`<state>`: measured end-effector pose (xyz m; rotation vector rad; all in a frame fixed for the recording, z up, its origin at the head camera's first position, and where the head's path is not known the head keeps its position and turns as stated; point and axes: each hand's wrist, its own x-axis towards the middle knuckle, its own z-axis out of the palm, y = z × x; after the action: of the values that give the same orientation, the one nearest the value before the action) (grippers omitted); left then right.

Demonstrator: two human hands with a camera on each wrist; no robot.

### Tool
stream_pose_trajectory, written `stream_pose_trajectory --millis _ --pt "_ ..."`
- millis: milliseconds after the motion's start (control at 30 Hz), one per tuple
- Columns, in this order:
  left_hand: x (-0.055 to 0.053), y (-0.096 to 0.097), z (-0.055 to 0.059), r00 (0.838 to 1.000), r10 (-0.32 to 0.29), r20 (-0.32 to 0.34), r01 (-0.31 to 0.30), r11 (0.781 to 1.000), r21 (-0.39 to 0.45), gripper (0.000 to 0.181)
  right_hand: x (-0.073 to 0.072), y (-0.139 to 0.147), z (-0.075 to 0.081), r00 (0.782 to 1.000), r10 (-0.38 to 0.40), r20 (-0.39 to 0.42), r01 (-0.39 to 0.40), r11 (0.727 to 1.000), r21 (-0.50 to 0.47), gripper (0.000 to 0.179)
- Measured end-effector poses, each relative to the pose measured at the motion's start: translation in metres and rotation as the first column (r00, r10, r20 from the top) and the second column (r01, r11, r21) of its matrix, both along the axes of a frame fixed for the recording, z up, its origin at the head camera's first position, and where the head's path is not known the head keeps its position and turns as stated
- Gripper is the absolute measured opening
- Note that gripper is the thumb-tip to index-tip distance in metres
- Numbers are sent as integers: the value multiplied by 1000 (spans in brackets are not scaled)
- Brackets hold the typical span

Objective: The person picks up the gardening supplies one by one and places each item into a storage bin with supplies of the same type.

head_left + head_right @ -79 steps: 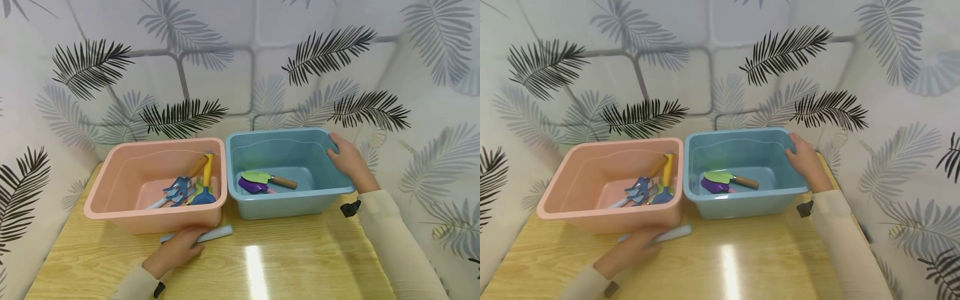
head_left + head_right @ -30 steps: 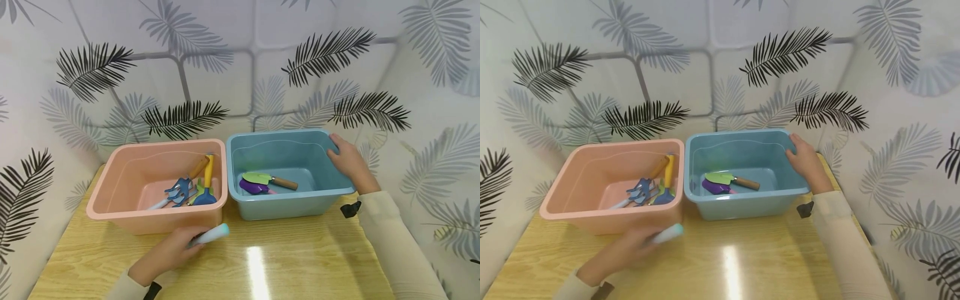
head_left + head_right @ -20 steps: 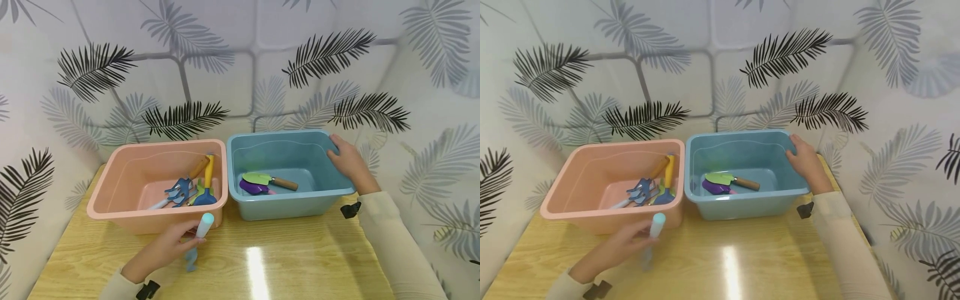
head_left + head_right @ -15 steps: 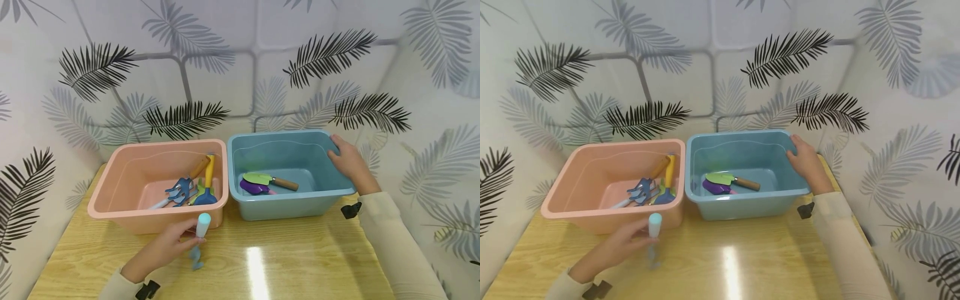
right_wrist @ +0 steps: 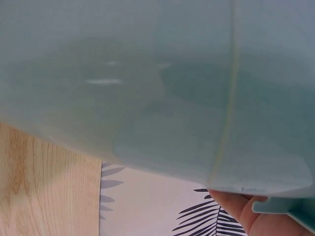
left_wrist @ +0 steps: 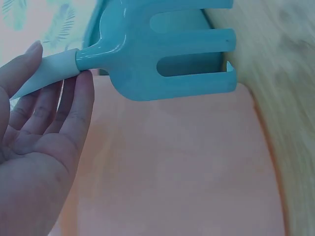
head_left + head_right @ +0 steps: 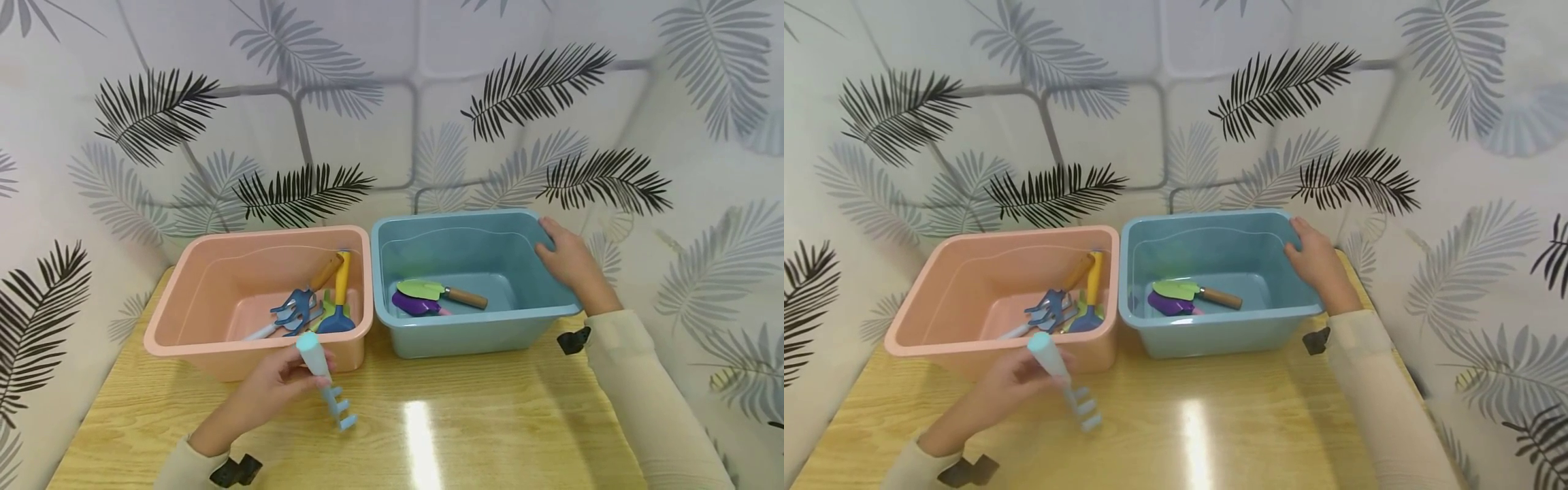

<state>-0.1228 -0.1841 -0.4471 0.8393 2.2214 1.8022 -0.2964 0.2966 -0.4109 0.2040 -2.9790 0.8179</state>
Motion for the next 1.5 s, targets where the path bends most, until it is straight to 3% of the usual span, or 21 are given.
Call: stream_pose_trajectory --millis 200,433,667,800,967,1167,1333,1500 --pt "-1 -7 24 999 7 -48 -3 997 72 27 -1 -1 0 1000 4 -10 -4 1000 6 59" --pt "-4 -18 62 995 34 -94 -21 990 139 32 -2 0 0 1000 12 -5 -12 1000 9 59" --pt "-24 -32 93 989 90 -120 -71 986 154 30 -1 4 -2 1000 18 5 -18 1000 12 60" --pt "-35 -37 101 991 120 -59 -105 972 210 29 -1 5 -4 1000 17 3 -17 1000 12 60" --pt "-38 -38 105 994 105 25 -107 946 306 28 -3 4 -4 1000 15 1 -15 1000 20 60" --pt "-37 -39 118 993 111 35 -116 917 380 32 -3 4 -3 1000 19 -16 -19 1000 12 59" --pt "-41 -44 130 980 196 40 -198 928 317 36 -4 4 -3 999 20 -26 -20 1000 14 59" --pt "-55 -51 123 960 277 25 -277 940 199 40 -4 3 -4 1000 23 -21 -23 1000 12 59"
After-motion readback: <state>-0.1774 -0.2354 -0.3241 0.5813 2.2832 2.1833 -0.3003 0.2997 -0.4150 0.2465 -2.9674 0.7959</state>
